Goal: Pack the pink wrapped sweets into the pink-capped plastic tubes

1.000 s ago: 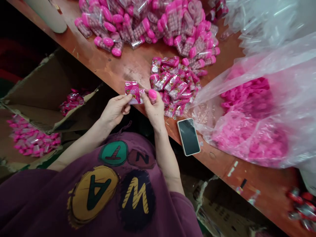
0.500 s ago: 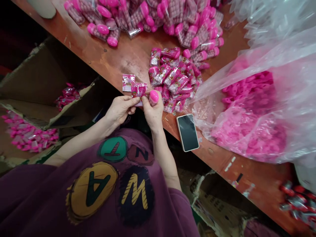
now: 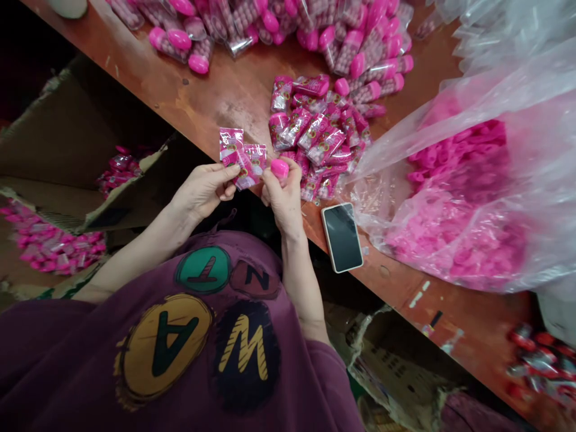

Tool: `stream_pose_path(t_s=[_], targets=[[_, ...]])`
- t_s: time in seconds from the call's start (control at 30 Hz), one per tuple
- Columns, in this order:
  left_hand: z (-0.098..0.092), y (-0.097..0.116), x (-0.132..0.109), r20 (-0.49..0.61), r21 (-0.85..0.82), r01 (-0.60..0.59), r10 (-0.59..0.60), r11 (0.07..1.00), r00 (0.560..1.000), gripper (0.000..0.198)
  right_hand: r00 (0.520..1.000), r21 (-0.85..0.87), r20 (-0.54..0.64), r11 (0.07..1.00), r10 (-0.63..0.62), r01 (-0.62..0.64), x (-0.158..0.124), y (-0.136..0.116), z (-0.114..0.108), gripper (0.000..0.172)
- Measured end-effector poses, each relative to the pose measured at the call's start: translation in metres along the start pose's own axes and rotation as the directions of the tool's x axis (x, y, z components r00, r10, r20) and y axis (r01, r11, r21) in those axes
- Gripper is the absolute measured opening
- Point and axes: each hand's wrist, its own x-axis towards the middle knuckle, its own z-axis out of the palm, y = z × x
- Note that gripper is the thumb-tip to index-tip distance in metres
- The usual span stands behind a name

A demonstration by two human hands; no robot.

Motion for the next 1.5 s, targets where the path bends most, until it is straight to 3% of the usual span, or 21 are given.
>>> stream_pose_path(t_s=[0.13,0.27,0.57,0.77,0.9,1.1,1.5], targets=[[0.001,-0.001,0.0,-0.083,-0.062,0.022,-0.027,0.998,0.996,0.035,1.0,0.124,0.022,0.992,-0.001,-0.002,-0.019,0.0,0.005,0.038],[0.004,-0.002,0.0,-0.111,-0.106,0.038,-0.05,0.994,0.992,0.038,0.999,0.093,0.048,0.996,-0.004,-0.001,-0.033,0.006,0.012,0.034],[0.007,-0.008,0.0,-0.099,-0.133,0.045,-0.058,0.99,0.993,0.039,0.999,0.005,0.03,1.0,0.012,-0.013,-0.037,0.009,0.022,0.034],[0.007,-0.005,-0.002,-0.129,-0.101,0.06,-0.073,0.993,0.989,0.041,0.994,0.084,0.079,0.993,0.074,-0.08,-0.039,0.005,0.025,0.036],[0.007,-0.004,-0.002,-0.107,-0.11,0.057,-0.069,0.992,0.992,0.04,0.994,0.129,0.078,0.988,0.081,-0.091,-0.036,0.005,0.025,0.041],[0.006,-0.005,0.0,-0.074,-0.095,0.08,-0.087,0.992,0.993,0.04,0.972,0.129,0.189,0.977,0.142,-0.168,-0.039,0.003,0.024,0.052],[0.004,-0.008,-0.007,0.092,-0.033,0.111,-0.108,0.993,0.99,0.034,0.989,-0.096,0.144,0.995,-0.017,0.032,-0.035,0.025,0.018,0.062]])
